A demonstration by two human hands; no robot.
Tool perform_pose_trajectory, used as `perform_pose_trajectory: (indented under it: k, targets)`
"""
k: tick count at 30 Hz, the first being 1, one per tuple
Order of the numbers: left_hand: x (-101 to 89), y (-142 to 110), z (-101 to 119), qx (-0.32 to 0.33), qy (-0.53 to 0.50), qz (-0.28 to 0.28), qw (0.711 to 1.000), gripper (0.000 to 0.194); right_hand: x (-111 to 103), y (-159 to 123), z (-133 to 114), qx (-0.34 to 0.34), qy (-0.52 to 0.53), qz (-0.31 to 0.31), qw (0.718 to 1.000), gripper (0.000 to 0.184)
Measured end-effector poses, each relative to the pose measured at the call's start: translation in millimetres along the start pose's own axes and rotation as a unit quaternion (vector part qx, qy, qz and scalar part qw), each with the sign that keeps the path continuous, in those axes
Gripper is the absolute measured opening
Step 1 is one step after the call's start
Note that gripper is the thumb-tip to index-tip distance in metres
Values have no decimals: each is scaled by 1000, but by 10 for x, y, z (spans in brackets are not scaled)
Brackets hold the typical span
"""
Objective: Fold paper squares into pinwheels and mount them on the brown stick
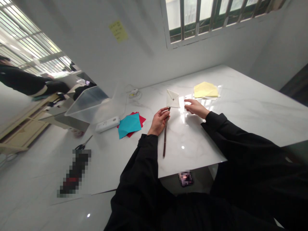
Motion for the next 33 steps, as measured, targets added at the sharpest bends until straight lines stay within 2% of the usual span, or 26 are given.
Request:
perform_pose_trajectory:
  k: [3, 5, 10, 13, 14, 16, 18, 19, 22, 24, 33]
  targets:
    - [-10, 3, -4, 0, 3, 6, 1000, 52, 89, -51, -44, -23, 38, -115, 992, 22]
    - [-17, 5, -4, 0, 5, 9, 1000, 52, 110, -60, -49, -35, 35, -133, 990, 15]
    - [-21, 5, 0, 1, 3, 4, 1000, 52, 51, 5, 16, -10, -1, -61, 998, 13]
    - [-25, 4, 2, -2, -1, 8, 1000, 54, -12, 34, 20, -10, -25, 2, 1000, 13]
    - [-26, 4, 2, -3, -2, 10, 1000, 54, -32, 34, 12, -11, -32, 22, 999, 14]
    - [-25, 3, 3, -4, -2, 10, 1000, 54, -59, 20, -7, -6, -39, 47, 998, 30]
    - [-19, 1, 4, -2, -3, 8, 1000, 53, -60, -6, -31, -3, -40, 38, 998, 47]
    - [-15, -1, 4, -2, -2, 7, 1000, 52, -47, -20, -43, -8, -43, 16, 999, 49]
    - [-6, -6, 6, -3, 8, 10, 1000, 52, 13, -49, -67, -41, -63, -67, 995, 27]
    - [-5, -8, 8, -4, 12, 12, 1000, 52, 33, -45, -58, -55, -74, -85, 992, 23]
    - [-5, -6, 5, -3, 15, 6, 1000, 52, -51, 37, -17, -37, -66, 28, 997, 22]
Point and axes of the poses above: each hand's wrist, its own y-axis towards the middle knuckle, its own x-axis out of the palm, z = x × y, the point moved 3 cm from there along y, towards the middle knuckle, and after that the axes turned 13 degrees about -y, right-handed, at the moved point
